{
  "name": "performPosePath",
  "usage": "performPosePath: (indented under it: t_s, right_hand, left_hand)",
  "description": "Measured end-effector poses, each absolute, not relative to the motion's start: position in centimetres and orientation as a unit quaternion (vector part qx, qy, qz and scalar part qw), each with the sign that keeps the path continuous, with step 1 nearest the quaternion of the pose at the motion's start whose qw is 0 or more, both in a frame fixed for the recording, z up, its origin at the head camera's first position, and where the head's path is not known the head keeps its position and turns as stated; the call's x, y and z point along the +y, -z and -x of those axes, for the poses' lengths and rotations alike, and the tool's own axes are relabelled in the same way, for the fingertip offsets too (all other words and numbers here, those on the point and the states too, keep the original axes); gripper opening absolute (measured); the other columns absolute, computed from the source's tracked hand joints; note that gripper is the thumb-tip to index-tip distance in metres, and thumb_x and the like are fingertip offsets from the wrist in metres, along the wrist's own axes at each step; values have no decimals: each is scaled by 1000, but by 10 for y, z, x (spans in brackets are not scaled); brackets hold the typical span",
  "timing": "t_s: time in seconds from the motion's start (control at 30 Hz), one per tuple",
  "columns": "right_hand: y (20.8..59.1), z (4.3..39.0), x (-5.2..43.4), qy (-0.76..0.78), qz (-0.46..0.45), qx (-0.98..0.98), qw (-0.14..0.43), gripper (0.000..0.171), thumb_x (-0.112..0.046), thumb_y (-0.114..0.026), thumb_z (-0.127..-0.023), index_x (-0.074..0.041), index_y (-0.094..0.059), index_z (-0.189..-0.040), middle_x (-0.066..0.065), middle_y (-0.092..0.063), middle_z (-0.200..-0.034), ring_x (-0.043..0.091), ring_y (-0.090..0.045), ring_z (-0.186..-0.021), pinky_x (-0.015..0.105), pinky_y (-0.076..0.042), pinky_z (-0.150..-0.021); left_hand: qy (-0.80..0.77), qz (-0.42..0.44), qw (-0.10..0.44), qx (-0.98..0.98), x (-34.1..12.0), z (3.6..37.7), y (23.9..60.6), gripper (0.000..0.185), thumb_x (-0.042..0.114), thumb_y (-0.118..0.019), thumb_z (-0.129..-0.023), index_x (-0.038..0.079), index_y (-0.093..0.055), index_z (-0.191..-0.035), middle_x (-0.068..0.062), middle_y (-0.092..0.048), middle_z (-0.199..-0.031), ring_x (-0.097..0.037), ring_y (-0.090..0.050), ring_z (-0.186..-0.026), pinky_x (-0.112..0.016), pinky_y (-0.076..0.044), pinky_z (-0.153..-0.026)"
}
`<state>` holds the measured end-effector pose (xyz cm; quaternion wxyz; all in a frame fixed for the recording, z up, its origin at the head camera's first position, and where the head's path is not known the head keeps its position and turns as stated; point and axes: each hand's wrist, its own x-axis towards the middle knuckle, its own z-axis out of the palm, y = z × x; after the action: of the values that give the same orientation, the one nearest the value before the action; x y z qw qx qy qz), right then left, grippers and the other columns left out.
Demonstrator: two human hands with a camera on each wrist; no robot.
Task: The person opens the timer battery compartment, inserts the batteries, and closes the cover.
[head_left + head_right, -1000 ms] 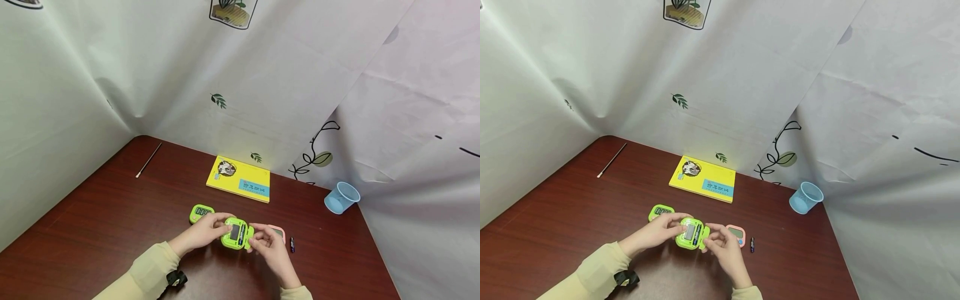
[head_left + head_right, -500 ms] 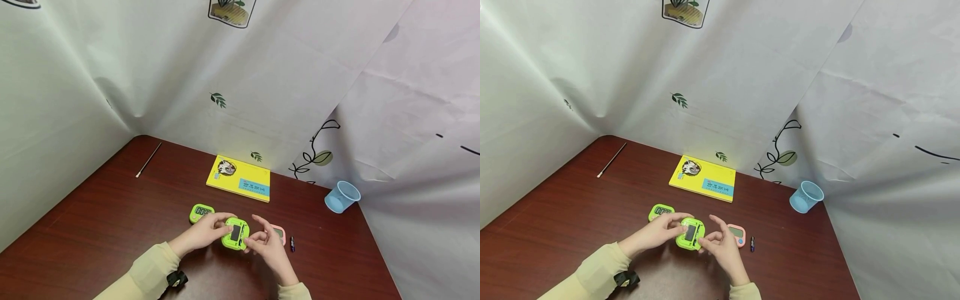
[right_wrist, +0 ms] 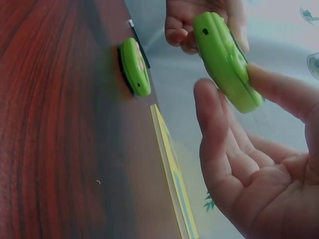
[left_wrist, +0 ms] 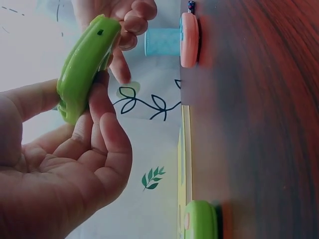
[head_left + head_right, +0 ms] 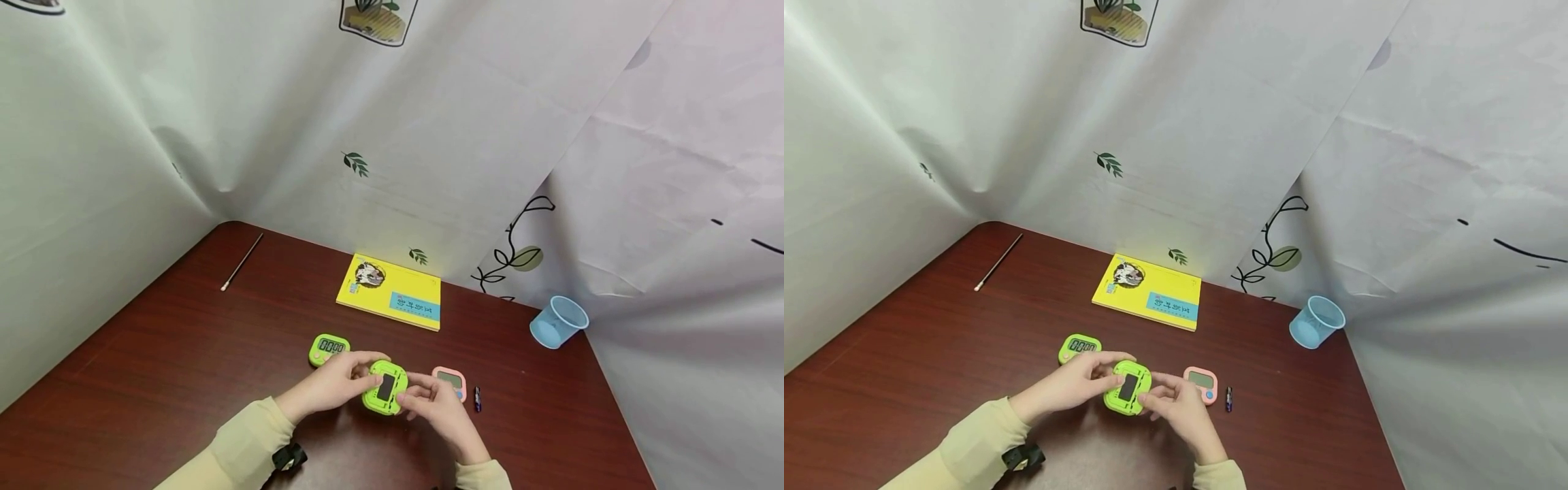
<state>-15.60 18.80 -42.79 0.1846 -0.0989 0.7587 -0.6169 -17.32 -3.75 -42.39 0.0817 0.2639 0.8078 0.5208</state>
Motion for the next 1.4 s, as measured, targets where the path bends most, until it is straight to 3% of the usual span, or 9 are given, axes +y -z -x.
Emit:
performPosePath:
  t_s: [0.13,0.37,0.63,0.97,1.23,1.4]
  right_hand:
    - [428,155,189,626,107,745,202,42,-10,-65,-88,16,-53,-119,7,-70,-91,11,-66,-74,24,-51,-65]
    - [427,154,190,626,119,737,227,38,-9,-66,-87,16,-55,-113,6,-69,-86,13,-66,-73,26,-52,-65]
    - [429,153,191,640,109,715,259,30,-10,-70,-84,12,-59,-103,9,-70,-83,15,-68,-71,35,-56,-70]
    - [427,151,193,637,125,716,256,27,-7,-69,-85,12,-57,-101,9,-71,-85,14,-69,-71,40,-55,-73]
    - [424,150,192,633,113,724,250,25,-8,-71,-84,9,-58,-98,7,-70,-82,14,-68,-70,38,-56,-71]
    - [423,150,192,633,113,730,231,24,-8,-72,-84,8,-58,-95,4,-68,-78,12,-67,-68,35,-56,-69]
  left_hand:
    - [-521,-275,90,803,-38,172,423,36,24,-60,-94,5,-59,-125,4,-52,-69,-7,-46,-61,-22,-39,-55]
    - [-513,-286,103,803,-39,170,422,34,19,-61,-93,6,-60,-125,6,-51,-68,-6,-46,-62,-21,-39,-56]
    - [-507,-284,136,803,-40,168,420,34,22,-62,-93,12,-61,-125,8,-60,-74,-4,-49,-62,-21,-42,-58]
    - [-523,-304,152,782,-41,166,421,35,17,-60,-94,9,-58,-127,2,-67,-93,-5,-58,-75,-22,-47,-67]
    - [-540,-302,155,770,-40,165,422,34,16,-60,-94,9,-58,-127,-8,-69,-95,-6,-59,-74,-22,-47,-67]
    - [-547,-295,154,768,-39,167,421,34,16,-62,-93,10,-59,-126,-6,-70,-92,-6,-61,-73,-22,-48,-65]
